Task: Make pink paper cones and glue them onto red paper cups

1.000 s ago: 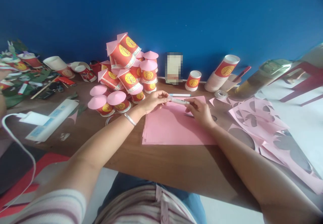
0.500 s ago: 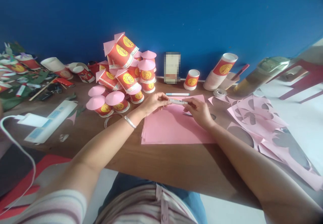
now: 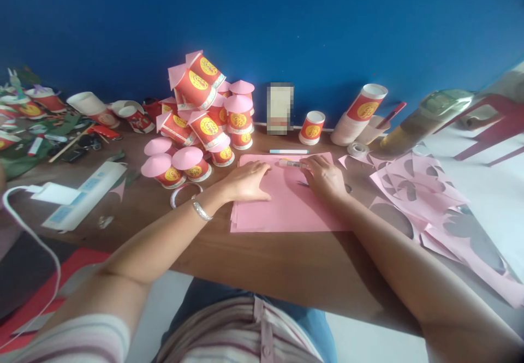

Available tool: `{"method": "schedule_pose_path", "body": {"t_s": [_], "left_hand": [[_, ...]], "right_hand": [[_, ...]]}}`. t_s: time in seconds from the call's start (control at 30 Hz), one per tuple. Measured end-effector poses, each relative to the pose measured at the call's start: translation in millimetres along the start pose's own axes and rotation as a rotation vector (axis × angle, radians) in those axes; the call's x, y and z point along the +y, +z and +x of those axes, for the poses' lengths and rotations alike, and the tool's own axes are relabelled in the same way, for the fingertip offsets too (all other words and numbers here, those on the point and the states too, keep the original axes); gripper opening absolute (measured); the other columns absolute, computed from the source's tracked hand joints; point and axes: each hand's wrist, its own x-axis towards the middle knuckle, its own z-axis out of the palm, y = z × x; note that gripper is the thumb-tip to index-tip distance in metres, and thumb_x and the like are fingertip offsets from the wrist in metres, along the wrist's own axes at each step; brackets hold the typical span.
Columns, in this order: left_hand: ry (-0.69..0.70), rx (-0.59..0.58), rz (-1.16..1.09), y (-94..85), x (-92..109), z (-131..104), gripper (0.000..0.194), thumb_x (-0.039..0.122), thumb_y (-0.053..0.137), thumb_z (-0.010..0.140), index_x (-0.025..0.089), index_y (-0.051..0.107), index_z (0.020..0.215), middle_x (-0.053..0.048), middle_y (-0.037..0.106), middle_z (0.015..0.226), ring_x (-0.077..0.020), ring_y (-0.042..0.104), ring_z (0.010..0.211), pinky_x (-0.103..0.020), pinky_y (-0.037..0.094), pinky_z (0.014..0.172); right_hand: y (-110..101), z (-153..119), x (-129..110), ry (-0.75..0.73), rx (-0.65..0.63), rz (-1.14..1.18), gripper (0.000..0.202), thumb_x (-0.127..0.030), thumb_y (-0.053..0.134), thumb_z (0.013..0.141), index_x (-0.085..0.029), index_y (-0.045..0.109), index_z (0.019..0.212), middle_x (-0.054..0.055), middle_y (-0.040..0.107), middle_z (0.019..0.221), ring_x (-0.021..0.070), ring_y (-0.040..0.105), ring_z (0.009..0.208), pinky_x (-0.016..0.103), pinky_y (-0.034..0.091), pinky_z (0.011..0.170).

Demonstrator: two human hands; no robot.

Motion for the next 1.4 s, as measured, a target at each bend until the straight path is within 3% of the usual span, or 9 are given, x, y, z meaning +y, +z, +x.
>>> {"method": "schedule_pose_path", "body": {"t_s": [0.2,0.4,0.57,0.7,0.83,1.0,1.2,1.3,1.4], "left_hand": [[0.006,-0.095,0.007,-4.2,11,11,0.072,0.036,0.084,0.060,0.019,0.058,0.125,-0.013,0.068,0.125,-0.0328,0.066,0.110,-0.036,0.052,0.084],[0.029,-0.102,-0.032,-3.0,2,22,0.046,0.033,0.087,0.054,0.022,0.065,0.093,-0.007,0.071,0.100,-0.0291,0.067,0.091,-0.033,0.048,0.070],[0.009,0.071,-0.523,-0.2,-9,20,0.022,0.031,0.080,0.067,0.022,0.063,0.078,-0.002,0.066,0.079,-0.0194,0.061,0.071,-0.031,0.045,0.063],[-0.158,0.219,-0.988,0.7,-4,15,0.037,0.039,0.083,0.068,0.017,0.064,0.091,-0.002,0.069,0.088,-0.0166,0.063,0.079,-0.030,0.048,0.074],[-0.166,0.391,-1.220,7.1,5,12,0.043,0.039,0.086,0.066,0.016,0.062,0.093,-0.001,0.069,0.090,-0.0154,0.062,0.082,-0.028,0.048,0.077],[-0.090,0.407,-1.221,17.7,10,10,0.033,0.040,0.081,0.074,0.016,0.067,0.093,-0.002,0.069,0.088,-0.0161,0.061,0.086,-0.027,0.047,0.078],[-0.136,0.455,-1.255,26.1,11,7,0.031,0.044,0.075,0.080,0.017,0.062,0.074,0.002,0.057,0.075,-0.0126,0.052,0.074,-0.025,0.041,0.070],[-0.171,0.472,-1.231,27.1,13,4,0.034,0.040,0.075,0.078,0.017,0.052,0.066,0.004,0.045,0.066,-0.0098,0.040,0.064,-0.024,0.032,0.062],[-0.173,0.452,-1.220,26.9,15,3,0.031,0.038,0.072,0.078,0.017,0.053,0.067,0.004,0.047,0.066,-0.0101,0.039,0.064,-0.025,0.030,0.062]], "right_hand": [[-7,-2,-12,-0.081,0.026,-0.078,0.039,-0.021,0.056,0.093,-0.017,0.062,0.131,0.017,0.063,0.132,0.0356,0.056,0.113,0.052,0.050,0.096],[-6,-4,-19,-0.133,0.003,0.003,0.034,-0.020,0.055,0.095,-0.021,0.065,0.127,0.015,0.065,0.125,0.0338,0.058,0.110,0.049,0.051,0.093],[-8,-3,-22,-0.103,0.025,0.211,0.027,-0.028,0.054,0.099,-0.021,0.068,0.121,0.014,0.070,0.115,0.0308,0.063,0.108,0.046,0.053,0.094],[-10,-1,-29,0.062,-0.024,0.486,0.031,-0.045,0.057,0.099,-0.021,0.070,0.112,0.011,0.073,0.102,0.0266,0.067,0.097,0.038,0.055,0.077],[-9,1,-34,0.294,-0.114,0.782,0.038,-0.056,0.067,0.089,-0.020,0.072,0.100,0.008,0.075,0.097,0.0218,0.068,0.085,0.033,0.051,0.070],[-9,1,-38,0.455,-0.140,0.988,0.033,-0.051,0.074,0.082,-0.020,0.067,0.076,0.002,0.070,0.074,0.0161,0.060,0.068,0.031,0.048,0.066],[-15,-1,-45,0.338,0.021,0.867,0.019,-0.038,0.071,0.086,-0.021,0.067,0.079,0.002,0.069,0.080,0.0170,0.063,0.075,0.031,0.050,0.069],[-16,-2,-47,0.299,0.024,0.867,0.013,-0.032,0.069,0.087,-0.021,0.067,0.081,0.002,0.069,0.081,0.0168,0.063,0.076,0.031,0.050,0.069],[-15,-3,-49,0.293,0.028,0.891,0.010,-0.030,0.069,0.088,-0.022,0.067,0.082,0.002,0.068,0.085,0.0170,0.063,0.079,0.032,0.051,0.072]]}}
